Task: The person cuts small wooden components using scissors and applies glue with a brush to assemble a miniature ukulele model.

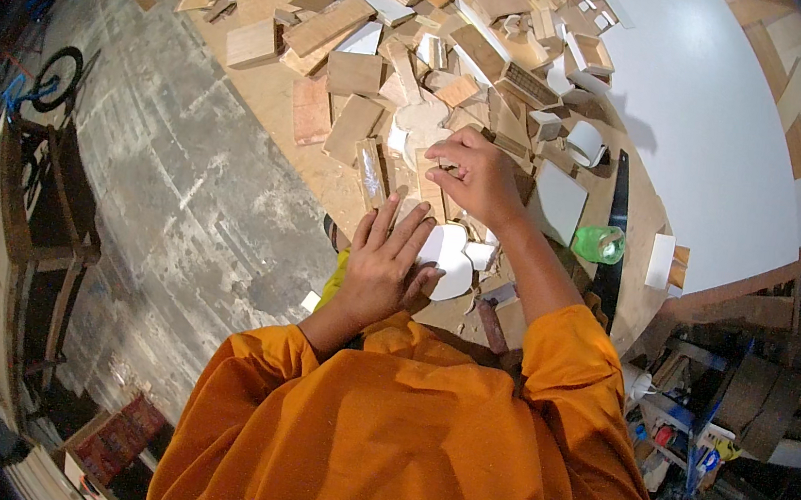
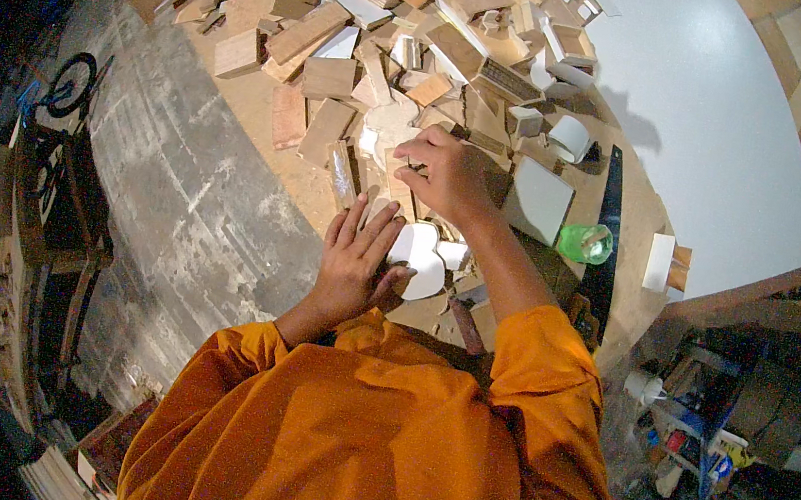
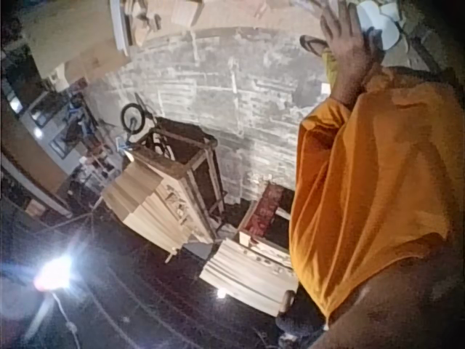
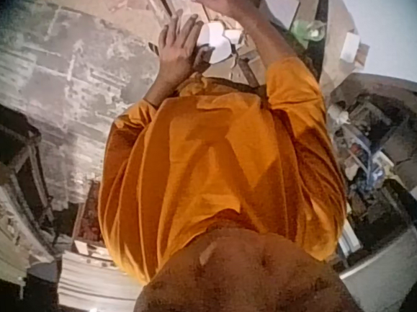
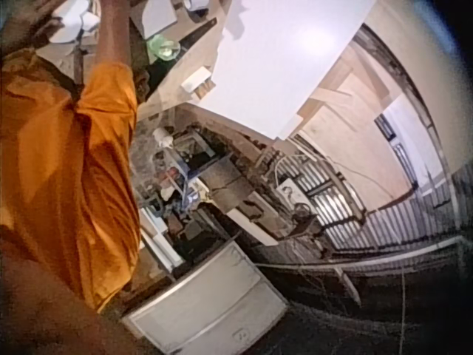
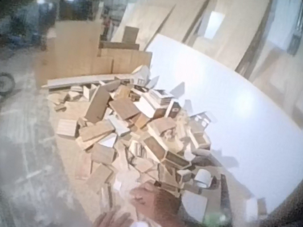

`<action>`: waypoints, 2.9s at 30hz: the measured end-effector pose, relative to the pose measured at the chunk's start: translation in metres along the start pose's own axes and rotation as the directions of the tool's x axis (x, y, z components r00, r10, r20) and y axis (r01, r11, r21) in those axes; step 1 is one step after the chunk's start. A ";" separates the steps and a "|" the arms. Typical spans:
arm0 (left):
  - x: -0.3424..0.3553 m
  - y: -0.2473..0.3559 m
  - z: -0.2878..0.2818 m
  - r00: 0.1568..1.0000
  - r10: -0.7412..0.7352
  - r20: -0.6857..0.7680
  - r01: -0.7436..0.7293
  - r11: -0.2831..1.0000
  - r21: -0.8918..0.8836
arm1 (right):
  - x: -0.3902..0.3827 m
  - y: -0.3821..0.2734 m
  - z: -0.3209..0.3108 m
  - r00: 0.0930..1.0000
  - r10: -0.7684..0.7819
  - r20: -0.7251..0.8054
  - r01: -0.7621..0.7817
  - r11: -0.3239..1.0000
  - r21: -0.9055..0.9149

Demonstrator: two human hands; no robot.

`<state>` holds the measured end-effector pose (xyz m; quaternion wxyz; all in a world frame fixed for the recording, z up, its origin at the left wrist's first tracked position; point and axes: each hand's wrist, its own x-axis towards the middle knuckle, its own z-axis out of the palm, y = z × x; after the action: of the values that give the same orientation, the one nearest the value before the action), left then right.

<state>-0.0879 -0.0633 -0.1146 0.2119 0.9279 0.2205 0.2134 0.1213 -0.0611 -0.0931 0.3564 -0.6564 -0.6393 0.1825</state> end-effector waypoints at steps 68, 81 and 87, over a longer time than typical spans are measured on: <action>-0.017 -0.021 -0.012 0.996 -0.063 -0.063 0.058 0.996 -0.074 | -0.042 0.000 0.026 0.899 0.318 -0.300 -0.291 0.948 0.131; -0.010 -0.017 -0.012 0.993 -0.090 -0.076 0.094 0.994 0.061 | -0.045 -0.005 0.019 0.938 0.243 -0.245 -0.241 0.970 0.039; -0.023 -0.024 -0.018 0.986 -0.155 -0.059 0.158 0.986 0.045 | -0.062 0.006 -0.017 0.834 0.412 -0.368 -0.373 0.911 0.174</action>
<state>-0.1234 -0.0495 -0.1187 0.1988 0.9064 0.3036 0.2161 0.1304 -0.1243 -0.0990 0.4640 -0.7790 -0.3960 0.1452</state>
